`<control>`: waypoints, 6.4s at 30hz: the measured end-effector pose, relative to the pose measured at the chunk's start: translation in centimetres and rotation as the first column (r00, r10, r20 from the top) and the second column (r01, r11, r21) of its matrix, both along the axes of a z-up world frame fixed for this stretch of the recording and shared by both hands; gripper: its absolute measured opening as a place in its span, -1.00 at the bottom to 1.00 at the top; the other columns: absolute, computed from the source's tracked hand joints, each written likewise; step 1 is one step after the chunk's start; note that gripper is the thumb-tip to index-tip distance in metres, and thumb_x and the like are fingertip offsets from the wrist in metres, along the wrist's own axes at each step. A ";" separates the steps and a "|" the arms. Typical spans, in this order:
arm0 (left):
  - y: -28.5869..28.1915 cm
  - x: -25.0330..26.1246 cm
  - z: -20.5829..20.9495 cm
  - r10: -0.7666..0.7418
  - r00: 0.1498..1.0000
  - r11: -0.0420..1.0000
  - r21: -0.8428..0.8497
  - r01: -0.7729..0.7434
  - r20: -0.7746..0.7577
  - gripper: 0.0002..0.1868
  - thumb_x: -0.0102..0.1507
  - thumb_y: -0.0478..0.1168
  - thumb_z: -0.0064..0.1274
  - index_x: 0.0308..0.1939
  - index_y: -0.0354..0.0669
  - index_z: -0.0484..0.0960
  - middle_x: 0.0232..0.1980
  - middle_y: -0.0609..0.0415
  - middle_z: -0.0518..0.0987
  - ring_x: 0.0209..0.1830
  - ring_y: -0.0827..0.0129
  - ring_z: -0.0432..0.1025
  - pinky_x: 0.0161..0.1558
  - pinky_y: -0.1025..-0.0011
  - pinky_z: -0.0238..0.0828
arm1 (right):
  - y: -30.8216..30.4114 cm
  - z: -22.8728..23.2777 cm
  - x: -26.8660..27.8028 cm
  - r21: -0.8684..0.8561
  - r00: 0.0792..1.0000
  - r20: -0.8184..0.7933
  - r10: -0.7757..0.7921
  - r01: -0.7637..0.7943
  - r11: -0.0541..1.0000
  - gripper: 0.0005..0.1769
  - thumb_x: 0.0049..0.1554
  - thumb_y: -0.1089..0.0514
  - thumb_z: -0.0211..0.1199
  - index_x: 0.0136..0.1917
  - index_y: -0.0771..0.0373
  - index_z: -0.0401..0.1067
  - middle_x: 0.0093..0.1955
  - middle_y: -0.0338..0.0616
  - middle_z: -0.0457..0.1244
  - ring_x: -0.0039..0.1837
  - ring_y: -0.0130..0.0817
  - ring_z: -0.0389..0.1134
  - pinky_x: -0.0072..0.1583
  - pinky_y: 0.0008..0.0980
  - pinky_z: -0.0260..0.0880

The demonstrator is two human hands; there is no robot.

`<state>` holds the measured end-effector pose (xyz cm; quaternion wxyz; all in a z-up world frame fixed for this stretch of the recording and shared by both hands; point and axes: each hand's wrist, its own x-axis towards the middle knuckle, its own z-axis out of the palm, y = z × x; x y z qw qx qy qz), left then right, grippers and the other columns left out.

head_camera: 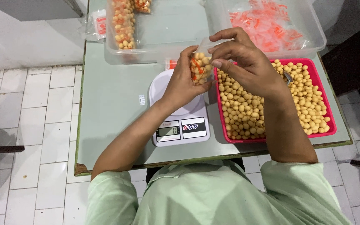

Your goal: Filling small plastic bags with round snack items and weighing them on a digital scale.

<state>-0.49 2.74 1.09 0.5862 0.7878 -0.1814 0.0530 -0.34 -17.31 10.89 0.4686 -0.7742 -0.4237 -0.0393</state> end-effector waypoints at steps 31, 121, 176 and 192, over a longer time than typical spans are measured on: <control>2.1 0.0 0.1 -0.383 0.904 0.887 -0.352 0.301 -0.192 -0.47 0.22 -0.25 0.28 0.15 -0.03 0.31 -0.11 0.05 0.53 -0.37 0.44 0.52 -0.47 0.55 0.53 | 2.0 -4.4 0.0 0.395 0.948 -0.213 0.235 -0.136 0.908 -0.35 0.31 0.07 0.29 0.54 0.05 0.03 0.59 -0.18 -0.01 0.67 -0.21 0.04 0.74 -0.06 0.07; 12.9 -3.8 -5.1 -0.001 0.999 0.909 -0.417 -0.019 -0.048 -0.60 0.44 0.15 -0.21 0.08 -0.04 0.48 0.12 0.06 0.56 -0.02 0.43 0.47 -0.09 0.49 0.41 | 5.4 -6.9 1.8 -0.513 0.878 -0.402 -0.260 0.020 0.858 -0.72 0.36 -0.09 0.08 0.15 0.12 0.38 0.14 -0.27 0.32 -0.07 -0.42 0.22 -0.07 -0.35 0.21; -4.1 -3.6 -1.5 -0.609 0.757 0.778 -0.365 0.511 -0.237 -0.62 0.08 -0.46 0.33 -0.08 -0.41 0.54 -0.38 -0.18 0.65 -0.55 0.28 0.58 -0.58 0.42 0.62 | -2.0 -10.4 -8.6 0.439 0.797 -0.603 0.036 0.294 0.849 -0.70 0.32 0.25 0.13 0.30 0.37 0.28 0.21 0.07 0.31 0.19 -0.29 0.37 0.16 -0.20 0.48; -9.9 0.4 -1.8 -0.675 0.628 0.736 -0.293 0.610 -0.387 -0.61 0.16 -0.38 0.28 -0.01 -0.46 0.49 -0.43 -0.20 0.67 -0.54 0.32 0.61 -0.50 0.48 0.66 | -4.3 -8.7 -8.8 0.604 0.652 -0.753 0.081 0.638 0.479 -0.67 0.41 0.11 0.02 0.33 0.30 0.39 0.09 -0.10 0.36 -0.01 -0.46 0.36 0.06 -0.49 0.42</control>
